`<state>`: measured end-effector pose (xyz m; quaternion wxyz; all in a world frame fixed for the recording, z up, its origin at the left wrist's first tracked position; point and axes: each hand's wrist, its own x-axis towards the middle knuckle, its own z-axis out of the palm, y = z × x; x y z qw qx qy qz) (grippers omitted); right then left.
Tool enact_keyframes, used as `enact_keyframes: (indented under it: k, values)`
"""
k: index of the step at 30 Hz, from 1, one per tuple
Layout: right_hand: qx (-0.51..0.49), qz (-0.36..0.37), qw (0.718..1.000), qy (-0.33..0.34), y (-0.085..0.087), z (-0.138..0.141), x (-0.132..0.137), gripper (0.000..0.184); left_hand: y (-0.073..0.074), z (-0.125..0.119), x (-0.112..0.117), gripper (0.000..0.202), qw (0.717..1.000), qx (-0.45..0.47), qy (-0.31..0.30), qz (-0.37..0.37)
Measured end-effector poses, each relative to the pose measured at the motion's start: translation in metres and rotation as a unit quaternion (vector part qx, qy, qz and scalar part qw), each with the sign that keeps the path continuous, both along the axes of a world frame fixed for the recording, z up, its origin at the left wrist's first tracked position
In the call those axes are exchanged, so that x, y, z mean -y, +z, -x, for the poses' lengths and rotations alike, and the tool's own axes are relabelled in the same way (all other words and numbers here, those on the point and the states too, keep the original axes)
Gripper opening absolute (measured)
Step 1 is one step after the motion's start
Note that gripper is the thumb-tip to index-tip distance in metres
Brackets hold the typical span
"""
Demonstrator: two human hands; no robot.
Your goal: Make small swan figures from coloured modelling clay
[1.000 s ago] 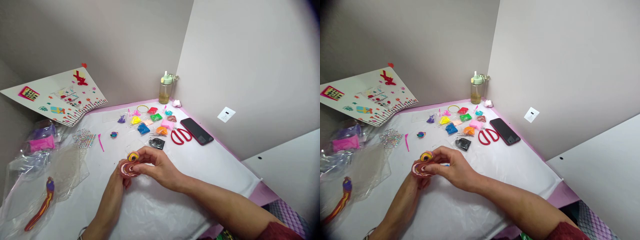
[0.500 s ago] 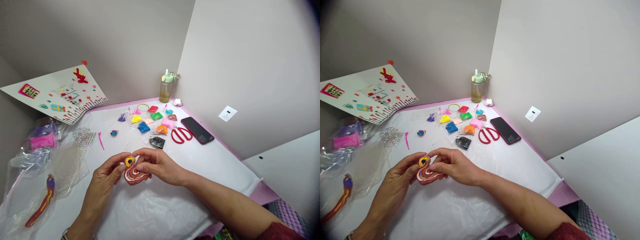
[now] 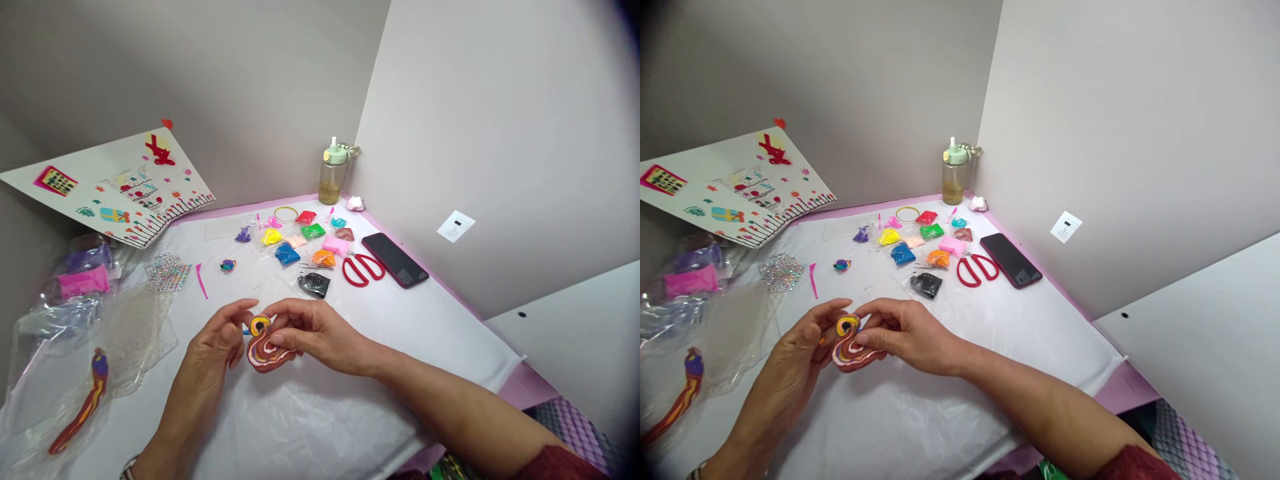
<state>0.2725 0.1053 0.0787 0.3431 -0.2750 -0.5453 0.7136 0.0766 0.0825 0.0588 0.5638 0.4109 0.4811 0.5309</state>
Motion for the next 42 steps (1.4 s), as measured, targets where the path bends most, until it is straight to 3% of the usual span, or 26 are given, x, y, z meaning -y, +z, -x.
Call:
enact_keyframes:
  k: [2, 4, 6, 9, 13, 19, 26, 30, 36, 42]
  values:
    - [0.007, -0.011, 1.000, -0.015, -0.002, 0.000, -0.002, 0.029, 0.002, 0.001, -0.004, 0.033, 0.990, 0.113, 0.081, 0.034]
    - [0.017, -0.020, 0.999, -0.022, -0.004, 0.000, -0.003, 0.029, 0.004, 0.005, -0.010, 0.017, 0.961, 0.202, 0.165, 0.087]
    - [0.028, -0.026, 0.999, -0.026, -0.006, 0.000, -0.004, 0.029, 0.006, 0.008, -0.013, 0.022, 0.945, 0.237, 0.189, 0.123]
    - [0.028, -0.027, 0.999, -0.028, -0.009, 0.000, -0.005, 0.029, 0.010, 0.006, -0.011, 0.029, 0.957, 0.222, 0.153, 0.111]
    - [0.008, -0.016, 0.999, -0.030, -0.011, 0.001, -0.007, 0.030, 0.012, -0.001, -0.005, 0.020, 0.972, 0.184, 0.121, 0.076]
    - [0.003, 0.009, 0.999, -0.038, -0.009, 0.003, -0.007, 0.030, 0.011, 0.003, -0.006, 0.029, 0.974, 0.162, 0.146, 0.061]
    - [0.004, 0.007, 0.999, -0.044, -0.007, 0.004, -0.007, 0.028, 0.009, 0.001, -0.005, 0.037, 0.988, 0.114, 0.102, 0.035]
    - [0.001, 0.001, 0.999, -0.048, -0.006, 0.003, -0.007, 0.026, 0.006, 0.000, -0.003, 0.031, 0.992, 0.087, 0.091, 0.031]
    - [0.011, 0.010, 0.998, -0.053, -0.004, 0.004, -0.006, 0.024, 0.002, -0.001, 0.001, 0.034, 0.997, 0.025, 0.079, 0.011]
    - [0.001, 0.014, 0.999, -0.052, -0.004, 0.003, -0.005, 0.024, -0.008, 0.002, 0.003, 0.037, 0.991, -0.086, 0.084, -0.063]
